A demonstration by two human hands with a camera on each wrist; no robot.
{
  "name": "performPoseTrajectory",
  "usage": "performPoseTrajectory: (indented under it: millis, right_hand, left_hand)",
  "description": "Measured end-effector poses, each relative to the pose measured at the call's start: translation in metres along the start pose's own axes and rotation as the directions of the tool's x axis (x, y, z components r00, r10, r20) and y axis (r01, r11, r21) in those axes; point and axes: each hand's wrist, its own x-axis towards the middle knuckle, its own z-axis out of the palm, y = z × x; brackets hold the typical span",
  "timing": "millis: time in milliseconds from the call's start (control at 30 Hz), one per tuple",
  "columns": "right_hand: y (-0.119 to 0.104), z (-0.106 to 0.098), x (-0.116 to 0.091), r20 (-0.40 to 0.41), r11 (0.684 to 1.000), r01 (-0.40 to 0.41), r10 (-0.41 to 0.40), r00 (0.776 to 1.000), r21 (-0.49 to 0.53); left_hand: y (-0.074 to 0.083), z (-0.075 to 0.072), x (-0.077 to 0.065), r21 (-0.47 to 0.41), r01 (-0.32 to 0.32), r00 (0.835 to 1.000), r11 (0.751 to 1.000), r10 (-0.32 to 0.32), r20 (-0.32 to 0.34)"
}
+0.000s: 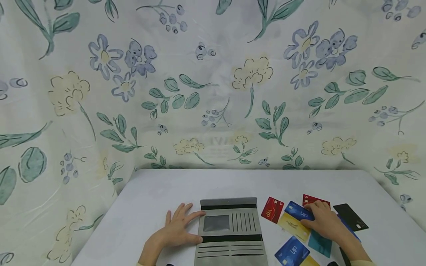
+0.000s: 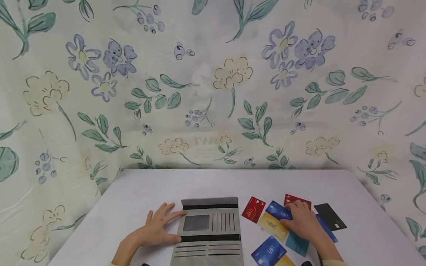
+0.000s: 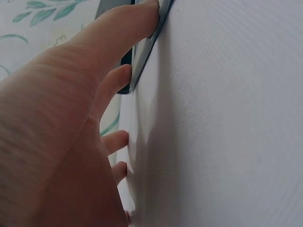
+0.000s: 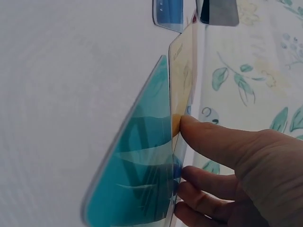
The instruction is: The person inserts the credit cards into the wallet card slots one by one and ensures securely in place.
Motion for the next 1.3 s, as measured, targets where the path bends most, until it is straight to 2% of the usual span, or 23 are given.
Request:
performPoseTrajectory:
  millis: [300, 600, 933, 1133, 1300]
  right_hand:
    - [0.0008, 0.0006, -0.0003, -0.012, 1.0, -0.025, 0.025, 1.0, 0.017]
    - [0.0011, 0.0012, -0.0002, 0.011, 0.999, -0.034, 0.033, 0.999, 0.037]
    - [0.0022, -0.0023, -0.0029, 0.003, 0.995, -0.018, 0.018, 1.0, 0.096]
    - [0.0018, -0.0023, -0.0023, 0.012, 0.988, -0.039, 0.038, 0.999, 0.148]
    - [0.0011, -0.0032, 0.0, 0.009, 0.991, -0.044, 0.044, 0.999, 0.126]
  left_hand:
    - [0.0004, -0.0003, -0.0002, -0.007, 0.002, 1.0, 1.0, -0.002, 0.002]
    - [0.0027, -0.001, -0.001, -0.016, 0.008, 1.0, 1.0, -0.008, 0.004]
    - [0.0035, -0.0013, -0.0014, 0.0, 0.01, 1.0, 1.0, -0.01, 0.003]
    - [0.0016, 0.0, -0.0013, 0.014, 0.009, 1.0, 1.0, -0.009, 0.007]
    - [0.0014, 0.0003, -0.0007, 0.014, 0.0, 1.0, 1.0, 0.0, 0.009]
